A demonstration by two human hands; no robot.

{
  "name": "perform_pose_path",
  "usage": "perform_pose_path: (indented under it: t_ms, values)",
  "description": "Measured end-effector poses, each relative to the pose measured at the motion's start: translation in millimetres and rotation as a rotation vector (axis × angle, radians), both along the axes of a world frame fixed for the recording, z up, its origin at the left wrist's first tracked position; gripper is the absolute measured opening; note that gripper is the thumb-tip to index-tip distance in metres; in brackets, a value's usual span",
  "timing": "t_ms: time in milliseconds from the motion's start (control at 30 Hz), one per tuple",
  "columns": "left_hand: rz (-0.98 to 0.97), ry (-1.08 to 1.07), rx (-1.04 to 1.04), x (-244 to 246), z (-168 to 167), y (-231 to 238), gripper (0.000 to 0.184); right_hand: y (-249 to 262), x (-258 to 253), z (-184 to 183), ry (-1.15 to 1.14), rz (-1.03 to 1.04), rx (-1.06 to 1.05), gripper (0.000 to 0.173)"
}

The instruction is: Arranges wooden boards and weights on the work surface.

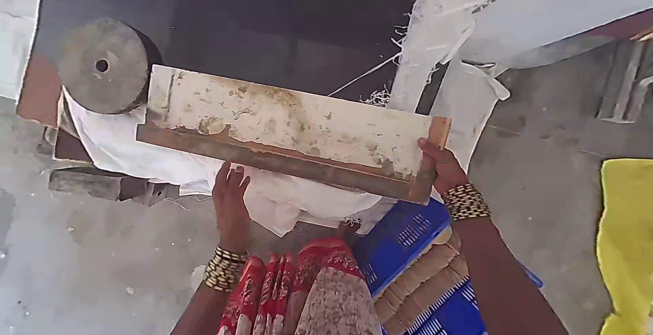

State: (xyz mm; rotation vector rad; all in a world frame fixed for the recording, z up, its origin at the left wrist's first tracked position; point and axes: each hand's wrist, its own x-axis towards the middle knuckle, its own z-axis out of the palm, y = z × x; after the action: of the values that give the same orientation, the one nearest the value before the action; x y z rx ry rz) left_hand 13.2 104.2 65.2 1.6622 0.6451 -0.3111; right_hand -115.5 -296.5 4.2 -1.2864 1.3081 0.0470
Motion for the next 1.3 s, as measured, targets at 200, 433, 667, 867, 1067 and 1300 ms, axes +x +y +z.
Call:
perform_pose_path:
  t_ms: [200, 433, 667, 867, 1067, 1300]
  values:
    - [-0.588, -0.497, 0.637, 74.6, -9.7, -12.3, 0.048, 3.7, 4.5, 18.5, 0.348, 0.227, -0.164, 0.065]
    - [-0.955, -0.415, 0.901, 144.7, -88.0, -17.9, 0.106, 96.9, 135.4, 51.7, -0.091, 0.704, -1.107, 0.090]
    - [-0.906, -0.340, 0.284, 164.3, -47.7, 33.3, 0.048, 361.5, 384.9, 47.4, -0.263, 1.241, -0.706, 0.091]
    - [-0.080, -0.637, 0.293, 182.6, -71.6, 193.4, 0.041, 491.9, 507.4, 43.6, -0.031, 1.191, -0.581, 0.080]
    - [0.209, -0.186, -0.027, 275.2, -93.3, 299.4, 0.069, 535.5, 527.4, 18.2, 0.072, 1.089, -0.814, 0.108]
    - [0.396, -0.063, -0.155, 308.8, -99.6, 332.7, 0.066, 577.0, 493.0, 26.0, 0.128, 1.106, -0.765, 0.095]
